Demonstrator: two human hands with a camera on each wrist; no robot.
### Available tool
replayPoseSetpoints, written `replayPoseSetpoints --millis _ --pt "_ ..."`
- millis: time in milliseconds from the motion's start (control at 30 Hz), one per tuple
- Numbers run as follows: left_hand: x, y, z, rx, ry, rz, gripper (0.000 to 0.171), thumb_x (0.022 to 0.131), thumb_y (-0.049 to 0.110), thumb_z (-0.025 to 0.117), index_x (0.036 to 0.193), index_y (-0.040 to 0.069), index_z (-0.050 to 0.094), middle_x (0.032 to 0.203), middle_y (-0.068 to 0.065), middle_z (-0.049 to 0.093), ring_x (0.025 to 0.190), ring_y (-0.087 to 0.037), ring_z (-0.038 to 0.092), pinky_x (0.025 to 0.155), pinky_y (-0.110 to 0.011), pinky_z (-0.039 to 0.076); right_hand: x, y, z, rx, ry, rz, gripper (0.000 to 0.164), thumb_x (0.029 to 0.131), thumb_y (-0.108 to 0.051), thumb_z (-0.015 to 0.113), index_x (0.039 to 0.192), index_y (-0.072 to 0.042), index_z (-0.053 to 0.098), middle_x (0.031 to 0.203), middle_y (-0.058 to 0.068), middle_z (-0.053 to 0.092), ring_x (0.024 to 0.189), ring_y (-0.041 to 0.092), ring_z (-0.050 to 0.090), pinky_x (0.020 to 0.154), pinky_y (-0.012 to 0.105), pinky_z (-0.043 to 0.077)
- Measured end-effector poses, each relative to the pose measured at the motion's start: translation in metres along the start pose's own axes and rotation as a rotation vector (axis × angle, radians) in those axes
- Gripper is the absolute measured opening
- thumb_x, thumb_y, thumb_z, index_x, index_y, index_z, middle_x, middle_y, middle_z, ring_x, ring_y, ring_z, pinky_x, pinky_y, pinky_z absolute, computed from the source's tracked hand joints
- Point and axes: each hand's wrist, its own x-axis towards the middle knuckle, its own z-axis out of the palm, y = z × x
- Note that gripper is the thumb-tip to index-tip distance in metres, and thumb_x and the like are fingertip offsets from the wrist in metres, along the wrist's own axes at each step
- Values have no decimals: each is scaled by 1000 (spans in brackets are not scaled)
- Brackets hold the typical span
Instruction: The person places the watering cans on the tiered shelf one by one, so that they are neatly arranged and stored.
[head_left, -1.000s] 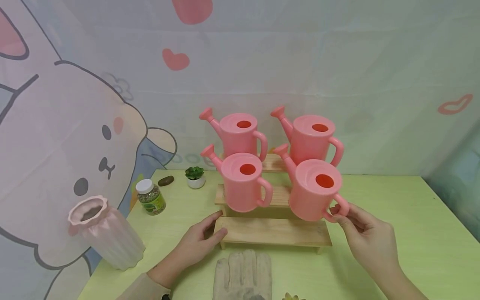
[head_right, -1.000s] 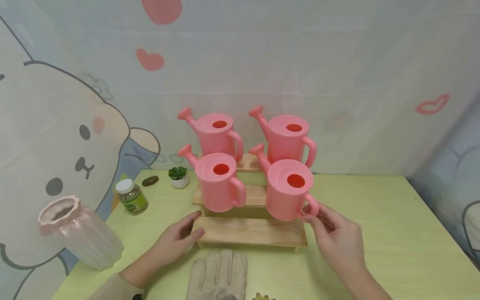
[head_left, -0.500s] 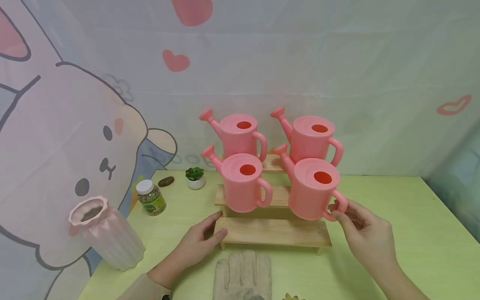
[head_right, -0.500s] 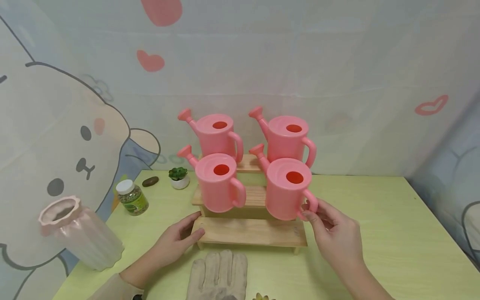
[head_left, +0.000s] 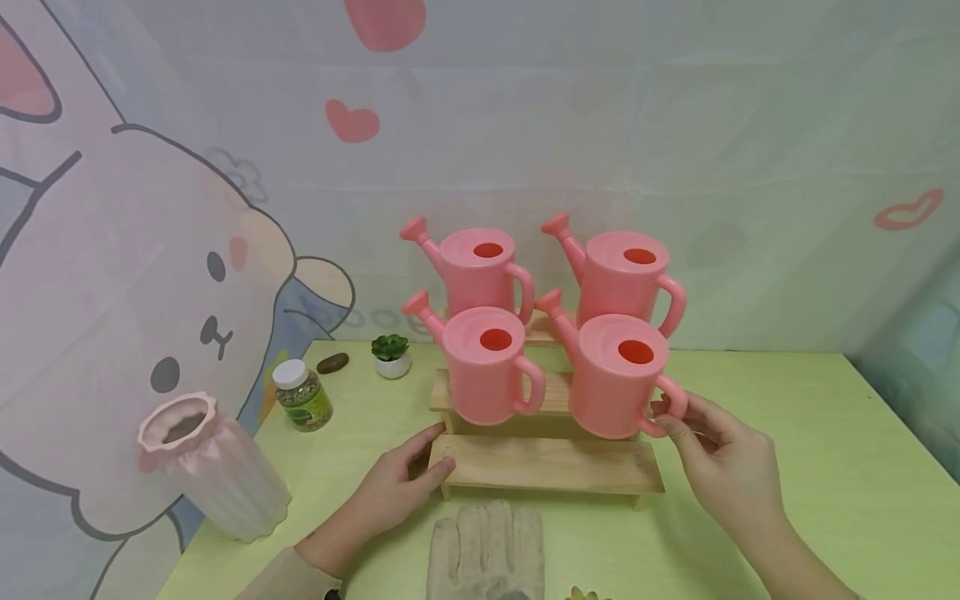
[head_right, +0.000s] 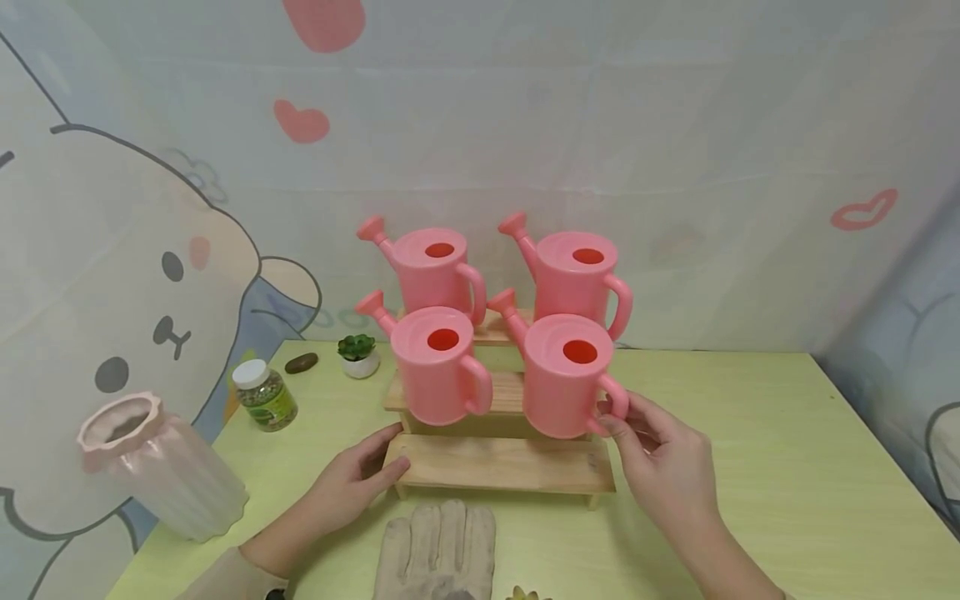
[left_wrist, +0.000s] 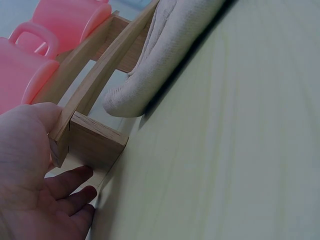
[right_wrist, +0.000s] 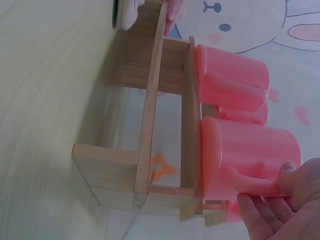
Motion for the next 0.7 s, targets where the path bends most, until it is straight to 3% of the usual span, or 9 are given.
replayPoseSetpoints --millis 533,700 --pt "1 0 -1 8 5 12 65 96 52 66 153 26 49 158 -2 48 146 -22 47 119 -44 41 1 -1 2 31 -10 20 28 90 -13 80 117 -19 76 99 2 80 90 -16 68 77 4 54" --pt "1 0 -1 0 13 13 65 96 52 67 153 26 49 158 -2 49 146 -22 47 119 -44 41 2 -2 -4 20 -42 37 39 91 -16 79 129 -19 69 109 2 78 97 -18 65 81 3 53"
